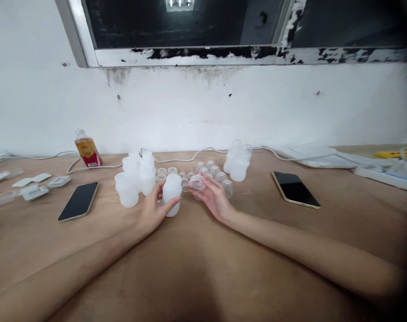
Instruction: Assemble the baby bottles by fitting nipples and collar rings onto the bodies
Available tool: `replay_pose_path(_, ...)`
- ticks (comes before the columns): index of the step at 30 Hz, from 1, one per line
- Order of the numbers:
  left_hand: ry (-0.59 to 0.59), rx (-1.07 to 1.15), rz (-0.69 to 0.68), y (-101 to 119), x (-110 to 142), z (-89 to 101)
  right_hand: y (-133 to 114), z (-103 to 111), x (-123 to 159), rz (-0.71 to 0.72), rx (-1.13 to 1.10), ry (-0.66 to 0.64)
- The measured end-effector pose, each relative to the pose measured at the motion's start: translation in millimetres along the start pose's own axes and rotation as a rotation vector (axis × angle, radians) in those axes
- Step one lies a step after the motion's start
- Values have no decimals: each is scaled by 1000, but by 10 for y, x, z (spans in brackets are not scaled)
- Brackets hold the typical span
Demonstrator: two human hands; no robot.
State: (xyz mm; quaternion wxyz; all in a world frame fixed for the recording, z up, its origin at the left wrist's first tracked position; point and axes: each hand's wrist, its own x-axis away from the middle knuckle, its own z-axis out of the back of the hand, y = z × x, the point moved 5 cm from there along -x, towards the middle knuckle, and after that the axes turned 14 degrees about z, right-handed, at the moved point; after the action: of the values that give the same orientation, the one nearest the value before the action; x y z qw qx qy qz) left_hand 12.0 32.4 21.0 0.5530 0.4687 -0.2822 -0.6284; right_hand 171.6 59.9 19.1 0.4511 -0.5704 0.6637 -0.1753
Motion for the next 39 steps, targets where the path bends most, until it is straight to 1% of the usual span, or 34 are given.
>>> replay_pose_path(2, 17, -21, 2, -3, -9, 14, 32, -9, 42, -51, -28, 18)
replay_pose_path(4, 18, -49, 4, 5, -9, 17, 54, -10, 70, -54, -27, 23)
replay_pose_path(9, -2, -86, -13, 55, 10, 16, 67, 5, 55, 3, 2, 10)
replay_pose_path(15, -42, -127, -38, 91, 10, 16, 22, 28, 19, 104, 147, 37)
replay_pose_path(18, -46, -135, -40, 87, 7, 16, 14, 33, 20, 114, 176, 51)
replay_pose_path(24, -51, -169, -80, 92, 8, 14, -27, 20, 19, 127, 227, 28)
replay_pose_path(26, -75, -198, -116, 111, 23, 9, -47, -1, 5, 135, 274, -48)
replay_pose_path(28, -106, -208, -144, 135, 41, 9, -56, -25, -28, 124, 324, -174)
replay_pose_path(30, -149, -199, -136, 154, 48, 13, -63, -38, -77, 99, 347, -312)
replay_pose_path(32, -220, -179, -91, 168, 41, 12, -84, -47, -131, 85, 349, -448)
replay_pose_path(34, -294, -158, -26, 178, 18, 18, -135, -60, -179, 106, 375, -561)
replay_pose_path(36, -385, -129, 49, 182, -13, 24, -195, -80, -208, 127, 462, -648)
replay_pose_path(39, -564, -61, 156, 177, -49, 16, -281, -140, -209, 146, 588, -759)
